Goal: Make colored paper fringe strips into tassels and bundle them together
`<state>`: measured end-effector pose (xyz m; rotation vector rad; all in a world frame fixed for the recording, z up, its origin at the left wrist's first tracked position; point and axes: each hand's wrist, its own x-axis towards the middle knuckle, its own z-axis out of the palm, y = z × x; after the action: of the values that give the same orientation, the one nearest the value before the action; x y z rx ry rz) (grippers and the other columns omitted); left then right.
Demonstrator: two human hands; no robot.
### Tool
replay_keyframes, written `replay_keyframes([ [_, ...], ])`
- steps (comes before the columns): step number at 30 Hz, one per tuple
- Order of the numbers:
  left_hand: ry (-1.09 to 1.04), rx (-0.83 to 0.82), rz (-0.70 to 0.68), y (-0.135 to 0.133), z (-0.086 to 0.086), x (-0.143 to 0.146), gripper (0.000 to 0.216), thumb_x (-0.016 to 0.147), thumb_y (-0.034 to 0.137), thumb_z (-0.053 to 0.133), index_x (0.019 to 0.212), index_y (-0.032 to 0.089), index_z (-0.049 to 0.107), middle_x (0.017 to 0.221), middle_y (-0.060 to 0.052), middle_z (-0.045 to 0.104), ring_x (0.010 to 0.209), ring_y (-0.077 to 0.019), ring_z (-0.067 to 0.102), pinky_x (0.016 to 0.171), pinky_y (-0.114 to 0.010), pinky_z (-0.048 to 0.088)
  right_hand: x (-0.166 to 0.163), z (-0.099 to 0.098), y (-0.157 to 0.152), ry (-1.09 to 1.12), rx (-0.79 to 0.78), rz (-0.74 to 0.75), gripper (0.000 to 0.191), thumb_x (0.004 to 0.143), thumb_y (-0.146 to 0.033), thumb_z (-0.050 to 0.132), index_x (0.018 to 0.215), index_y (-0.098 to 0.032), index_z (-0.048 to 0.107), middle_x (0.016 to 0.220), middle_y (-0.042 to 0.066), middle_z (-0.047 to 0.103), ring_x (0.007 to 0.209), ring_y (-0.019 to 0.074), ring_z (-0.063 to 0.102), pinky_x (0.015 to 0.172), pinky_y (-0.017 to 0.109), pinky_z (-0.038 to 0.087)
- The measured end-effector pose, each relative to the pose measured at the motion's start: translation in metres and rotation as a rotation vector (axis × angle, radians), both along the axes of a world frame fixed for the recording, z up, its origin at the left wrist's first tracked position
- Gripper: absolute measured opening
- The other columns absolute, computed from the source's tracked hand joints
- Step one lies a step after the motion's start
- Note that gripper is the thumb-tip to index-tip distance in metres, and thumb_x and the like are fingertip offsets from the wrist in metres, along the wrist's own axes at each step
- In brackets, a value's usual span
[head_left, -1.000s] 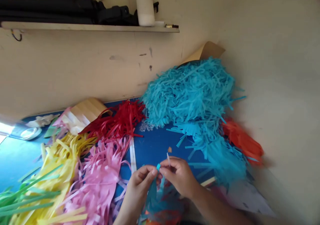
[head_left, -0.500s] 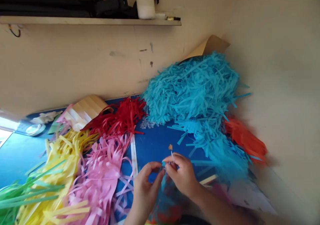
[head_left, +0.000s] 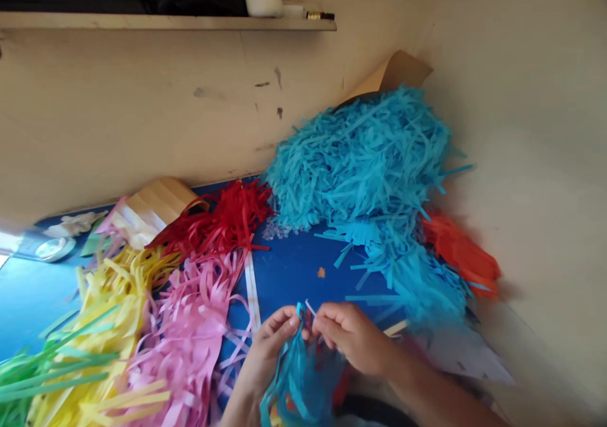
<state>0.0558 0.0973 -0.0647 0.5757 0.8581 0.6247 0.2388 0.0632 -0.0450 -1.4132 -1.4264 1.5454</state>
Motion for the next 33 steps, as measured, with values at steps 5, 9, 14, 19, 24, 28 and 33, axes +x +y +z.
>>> replay_keyframes([
  [5, 0.016, -0.066, 0.045, -0.005, 0.005, 0.004, 0.034, 0.067, 0.042, 0.083, 0.081, 0.018, 0.063, 0.062, 0.003, 0.064, 0.047, -0.0094, 0.059, 0.050, -0.021, 0.047, -0.001, 0.000, 0.002, 0.055, -0.046, 0.049, 0.029, 0.093, -0.036, 0.050, 0.076, -0.017, 0.064, 0.060, -0.004, 0.050, 0.055, 0.0094, 0.044, 0.053, 0.021, 0.033],
  [9, 0.216, 0.184, 0.081, -0.009, 0.008, 0.006, 0.033, 0.066, 0.042, 0.083, 0.078, 0.016, 0.067, 0.071, 0.000, 0.066, 0.063, -0.0117, 0.062, 0.059, -0.021, 0.050, 0.000, 0.002, 0.003, -0.029, 0.004, 0.041, 0.013, 0.089, -0.025, 0.053, 0.085, -0.017, 0.062, 0.066, -0.004, 0.055, 0.062, 0.0109, 0.050, 0.058, 0.021, 0.037],
  [14, 0.537, 0.547, 0.111, -0.021, 0.003, 0.011, 0.022, 0.077, 0.037, 0.072, 0.083, 0.020, 0.059, 0.072, 0.000, 0.065, 0.063, -0.0167, 0.064, 0.059, -0.027, 0.052, -0.003, -0.002, 0.002, 0.001, 0.039, -0.005, 0.020, 0.089, -0.025, 0.055, 0.109, -0.021, 0.055, 0.073, -0.003, 0.061, 0.064, 0.0122, 0.057, 0.060, 0.022, 0.041],
  [19, 0.855, 0.784, 0.222, -0.031, -0.002, 0.017, 0.013, 0.076, 0.033, 0.069, 0.081, 0.023, 0.062, 0.076, -0.004, 0.071, 0.073, -0.0243, 0.070, 0.069, -0.035, 0.053, -0.005, -0.008, -0.001, -0.003, 0.045, -0.099, 0.017, 0.095, -0.036, 0.051, 0.093, -0.020, 0.057, 0.067, -0.003, 0.061, 0.058, 0.0118, 0.056, 0.057, 0.023, 0.042],
  [24, 0.901, 0.938, 0.240, -0.036, -0.002, 0.023, 0.010, 0.076, 0.033, 0.069, 0.081, 0.025, 0.070, 0.079, -0.007, 0.075, 0.075, -0.0261, 0.072, 0.069, -0.035, 0.054, -0.006, -0.011, -0.006, 0.058, 0.085, -0.163, 0.023, 0.093, -0.040, 0.055, 0.084, -0.020, 0.058, 0.071, -0.001, 0.063, 0.063, 0.0132, 0.057, 0.062, 0.025, 0.046],
  [28, 0.856, 0.908, 0.231, -0.032, 0.005, 0.026, 0.012, 0.074, 0.033, 0.070, 0.081, 0.023, 0.069, 0.077, -0.006, 0.075, 0.074, -0.0255, 0.072, 0.069, -0.035, 0.054, 0.007, 0.007, 0.000, 0.039, 0.280, -0.294, 0.034, 0.090, -0.050, 0.058, 0.074, -0.020, 0.060, 0.092, 0.006, 0.068, 0.068, 0.0136, 0.058, 0.062, 0.027, 0.047],
  [33, 0.810, 0.971, 0.065, -0.017, 0.026, 0.014, 0.010, 0.077, 0.033, 0.070, 0.082, 0.024, 0.070, 0.080, -0.003, 0.076, 0.073, -0.0209, 0.071, 0.069, -0.029, 0.053, 0.105, 0.088, 0.005, 0.234, 0.328, -0.644, 0.054, 0.092, -0.052, 0.048, 0.053, -0.016, 0.042, 0.053, -0.008, 0.052, 0.037, -0.0005, 0.028, 0.043, 0.026, 0.015],
])
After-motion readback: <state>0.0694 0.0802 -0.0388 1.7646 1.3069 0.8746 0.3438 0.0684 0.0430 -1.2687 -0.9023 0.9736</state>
